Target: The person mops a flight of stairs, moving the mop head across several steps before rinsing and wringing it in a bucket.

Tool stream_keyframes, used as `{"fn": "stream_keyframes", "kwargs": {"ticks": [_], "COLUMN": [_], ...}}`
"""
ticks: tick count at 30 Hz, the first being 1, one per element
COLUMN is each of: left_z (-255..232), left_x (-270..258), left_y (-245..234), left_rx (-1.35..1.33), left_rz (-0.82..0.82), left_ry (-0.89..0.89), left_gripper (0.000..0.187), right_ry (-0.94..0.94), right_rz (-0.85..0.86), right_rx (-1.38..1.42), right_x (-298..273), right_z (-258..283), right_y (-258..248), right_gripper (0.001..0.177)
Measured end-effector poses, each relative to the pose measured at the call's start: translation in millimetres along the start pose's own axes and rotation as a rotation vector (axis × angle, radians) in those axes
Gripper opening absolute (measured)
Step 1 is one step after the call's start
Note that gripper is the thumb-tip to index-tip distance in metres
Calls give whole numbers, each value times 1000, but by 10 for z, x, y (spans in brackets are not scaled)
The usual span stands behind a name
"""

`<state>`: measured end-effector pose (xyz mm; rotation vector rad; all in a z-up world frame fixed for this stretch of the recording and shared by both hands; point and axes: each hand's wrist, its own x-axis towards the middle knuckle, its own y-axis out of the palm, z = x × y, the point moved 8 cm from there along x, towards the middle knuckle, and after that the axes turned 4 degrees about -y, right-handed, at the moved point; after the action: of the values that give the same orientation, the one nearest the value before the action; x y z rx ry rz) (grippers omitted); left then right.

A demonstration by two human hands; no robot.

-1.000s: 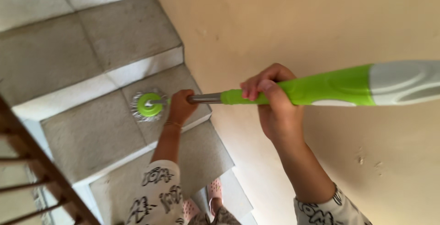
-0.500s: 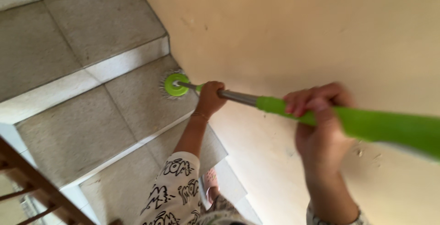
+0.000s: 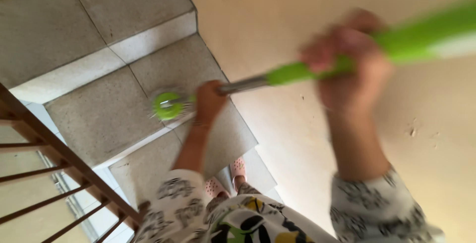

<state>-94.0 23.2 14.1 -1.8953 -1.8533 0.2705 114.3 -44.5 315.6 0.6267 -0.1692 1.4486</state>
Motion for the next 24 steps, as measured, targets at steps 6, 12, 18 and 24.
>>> {"fn": "stream_keyframes", "kwargs": {"ticks": [6, 12, 18, 24], "left_z": [1096, 862, 128, -578], "left_x": [-284, -70, 495, 831], "left_y": [-1251, -1170, -208, 643], "left_rx": [231, 232, 120, -269], "left_rz": [-132, -314, -264, -111], "left_ry": [-345, -196, -19, -71], "left_gripper": [11, 13, 24, 27], "right_ry": [175, 202, 143, -35], "right_rz": [386, 402, 372, 386], "right_rx": [284, 314, 217, -126], "right_x": [171, 476, 862, 906], "right_z": [-1032, -936, -343, 317], "right_y": [1025, 1052, 589, 421], "right_gripper": [20, 17, 12, 19]}}
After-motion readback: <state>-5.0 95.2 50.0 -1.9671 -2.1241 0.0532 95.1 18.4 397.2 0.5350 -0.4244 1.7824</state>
